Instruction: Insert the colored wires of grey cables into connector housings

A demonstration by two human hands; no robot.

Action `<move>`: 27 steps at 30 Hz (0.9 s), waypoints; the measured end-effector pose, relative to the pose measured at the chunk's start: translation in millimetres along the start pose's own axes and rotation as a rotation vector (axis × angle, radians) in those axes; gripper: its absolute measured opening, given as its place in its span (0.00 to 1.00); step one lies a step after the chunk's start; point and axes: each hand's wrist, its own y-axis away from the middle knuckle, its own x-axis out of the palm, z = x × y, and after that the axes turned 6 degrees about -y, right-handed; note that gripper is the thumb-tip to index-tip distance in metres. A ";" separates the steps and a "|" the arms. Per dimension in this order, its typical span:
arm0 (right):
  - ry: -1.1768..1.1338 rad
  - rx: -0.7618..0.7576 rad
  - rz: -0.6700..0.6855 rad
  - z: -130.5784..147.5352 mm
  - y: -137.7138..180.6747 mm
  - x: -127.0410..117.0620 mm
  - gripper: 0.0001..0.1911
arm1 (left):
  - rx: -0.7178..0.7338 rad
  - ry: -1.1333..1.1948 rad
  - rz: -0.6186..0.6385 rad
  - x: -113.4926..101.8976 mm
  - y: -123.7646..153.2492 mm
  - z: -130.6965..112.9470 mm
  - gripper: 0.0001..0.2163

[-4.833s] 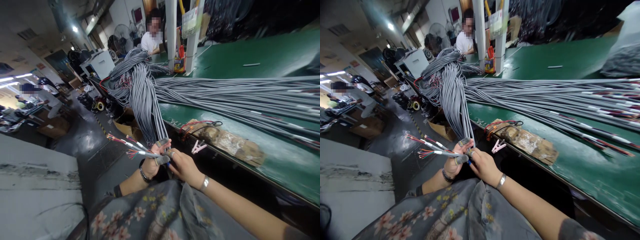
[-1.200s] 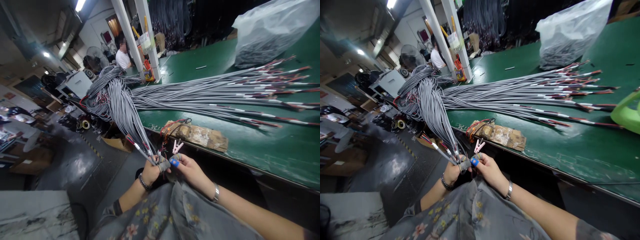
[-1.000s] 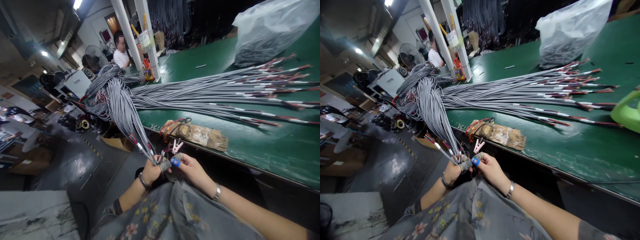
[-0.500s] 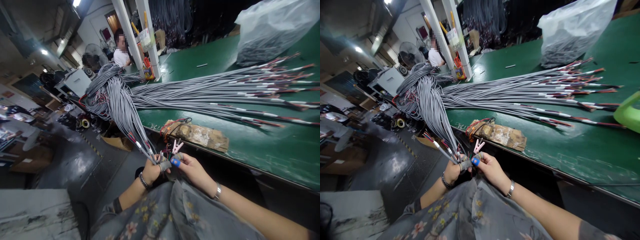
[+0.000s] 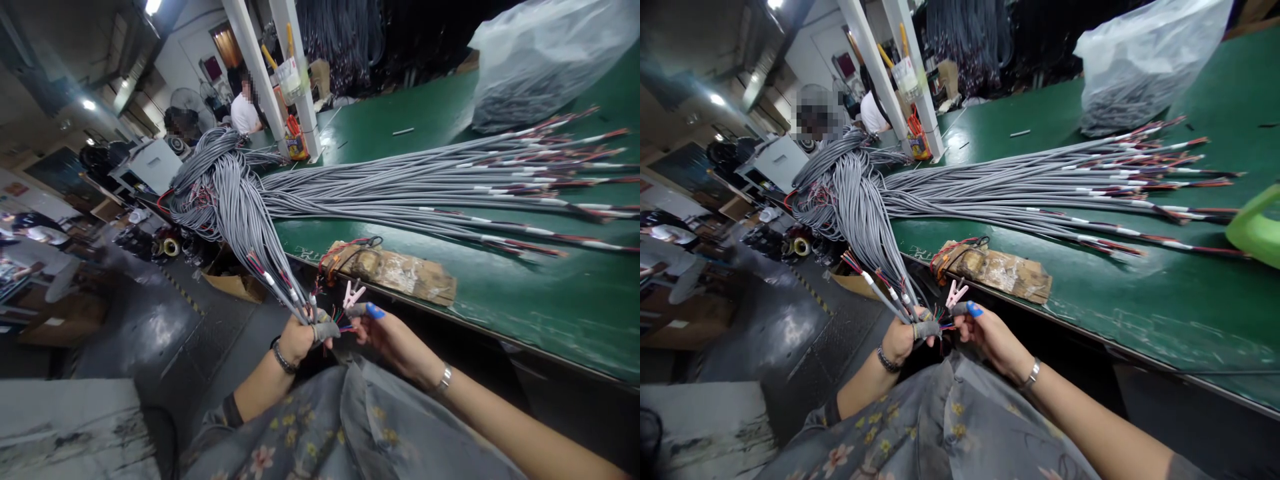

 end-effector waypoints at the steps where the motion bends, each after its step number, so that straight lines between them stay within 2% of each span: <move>1: -0.035 0.016 -0.016 -0.8 -4.7 -4.0 0.26 | -0.012 -0.013 0.041 -1.7 -1.6 -1.3 0.14; 4: -0.057 0.019 0.016 -2.2 -20.7 -10.7 0.26 | -0.051 -0.029 0.139 -4.1 -7.9 -5.8 0.14; 9: -0.118 -0.048 0.079 0.5 -34.3 -3.9 0.25 | -0.094 0.008 0.149 2.2 -15.9 -10.9 0.14; 18: -0.188 -0.067 -0.014 11.4 -27.8 13.9 0.23 | -0.094 -0.045 0.125 8.7 -18.2 -11.1 0.12; 27: -0.191 -0.087 -0.053 10.1 -28.1 16.7 0.22 | -0.060 -0.075 0.148 6.3 -21.2 1.5 0.12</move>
